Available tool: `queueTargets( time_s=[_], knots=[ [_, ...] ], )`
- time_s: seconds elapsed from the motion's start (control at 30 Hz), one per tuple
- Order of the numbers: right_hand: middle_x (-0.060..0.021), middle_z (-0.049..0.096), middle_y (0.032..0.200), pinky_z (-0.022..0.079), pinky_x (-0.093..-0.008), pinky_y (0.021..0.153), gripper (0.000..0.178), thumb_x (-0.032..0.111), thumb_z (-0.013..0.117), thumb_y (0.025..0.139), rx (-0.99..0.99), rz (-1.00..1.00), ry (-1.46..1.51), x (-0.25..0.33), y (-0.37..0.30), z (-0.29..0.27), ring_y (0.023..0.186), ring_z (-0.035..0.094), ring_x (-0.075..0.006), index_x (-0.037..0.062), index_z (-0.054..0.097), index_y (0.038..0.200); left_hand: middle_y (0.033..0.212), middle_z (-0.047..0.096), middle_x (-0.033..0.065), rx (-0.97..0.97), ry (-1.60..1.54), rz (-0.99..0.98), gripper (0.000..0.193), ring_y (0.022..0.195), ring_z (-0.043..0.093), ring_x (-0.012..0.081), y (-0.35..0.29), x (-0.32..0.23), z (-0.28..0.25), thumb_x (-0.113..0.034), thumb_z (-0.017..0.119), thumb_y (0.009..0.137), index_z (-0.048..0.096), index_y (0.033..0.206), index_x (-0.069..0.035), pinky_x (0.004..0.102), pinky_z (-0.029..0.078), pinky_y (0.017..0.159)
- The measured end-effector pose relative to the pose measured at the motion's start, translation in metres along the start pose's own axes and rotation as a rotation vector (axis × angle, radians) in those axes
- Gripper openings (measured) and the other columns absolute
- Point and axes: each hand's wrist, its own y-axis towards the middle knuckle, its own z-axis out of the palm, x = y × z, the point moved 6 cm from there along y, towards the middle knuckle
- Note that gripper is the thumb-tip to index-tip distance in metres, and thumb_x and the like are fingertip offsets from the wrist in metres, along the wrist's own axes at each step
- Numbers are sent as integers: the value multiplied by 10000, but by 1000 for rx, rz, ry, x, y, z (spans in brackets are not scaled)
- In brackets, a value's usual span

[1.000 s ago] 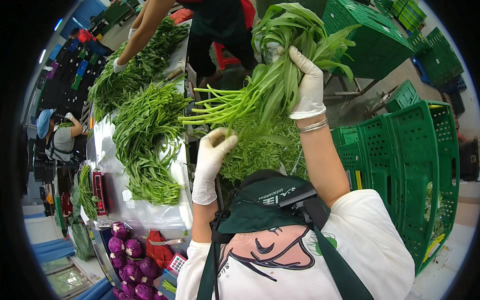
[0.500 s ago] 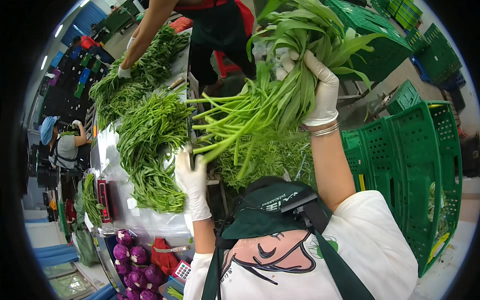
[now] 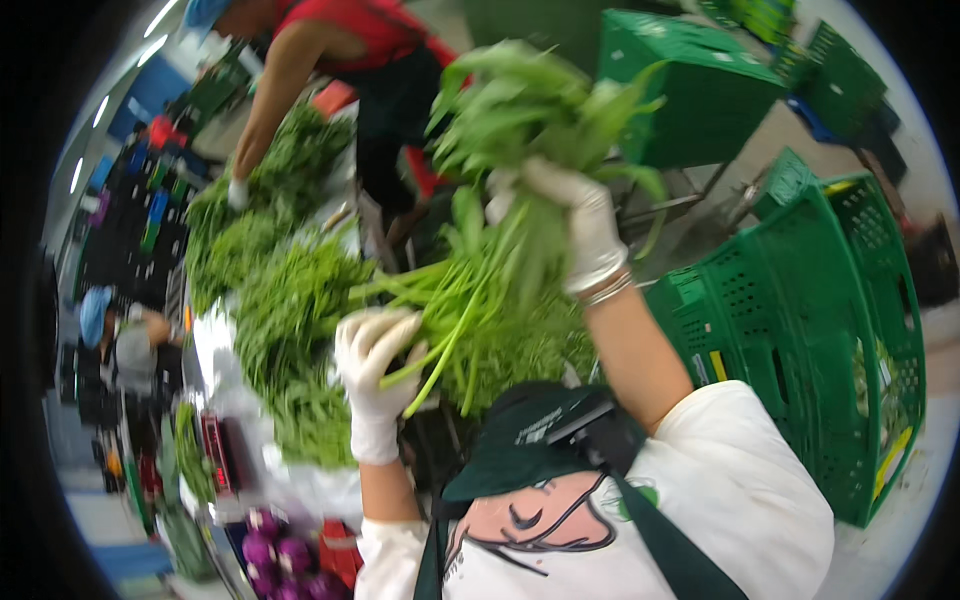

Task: The person sorts green leafy vegetables by hand, gathering them into bundles and placing them on a stainless steel table. They also handle purple cabbages and use a digital scale to weigh portions of the greens.

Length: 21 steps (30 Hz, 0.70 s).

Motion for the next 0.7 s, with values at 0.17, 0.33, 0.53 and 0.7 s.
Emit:
queueTargets(
  time_s=[0.17,0.33,0.53,0.7],
  knots=[
    [-145,618,869,533,-361,687,290,145,571,857,38,32,89,-10,14,-11,744,636,-255,-39,535,1078,854,636,51,-123,-11,2,263,784,600,262,-14,16,14,19,708,642,633,868,-94,370,467,720],
    [-103,609,878,526,-320,673,255,139,564,870,86,98,232,-9,12,-16,727,627,-212,-12,546,1075,926,635,106,-78,19,-20,279,849,591,285,-11,19,24,34,716,613,620,856,-64,385,460,766],
    [-102,610,883,521,-323,682,260,147,569,866,98,123,250,-16,14,-21,729,623,-215,-14,549,1069,894,652,73,-172,-30,-55,305,830,608,258,-16,28,21,66,687,628,643,895,-73,356,468,743],
    [-92,593,867,501,-341,671,288,177,586,849,51,107,226,-17,18,-25,710,572,-207,-6,534,1066,910,677,146,-369,-388,-435,179,834,653,249,-37,47,26,96,643,727,669,881,7,325,511,781]
  ],
)
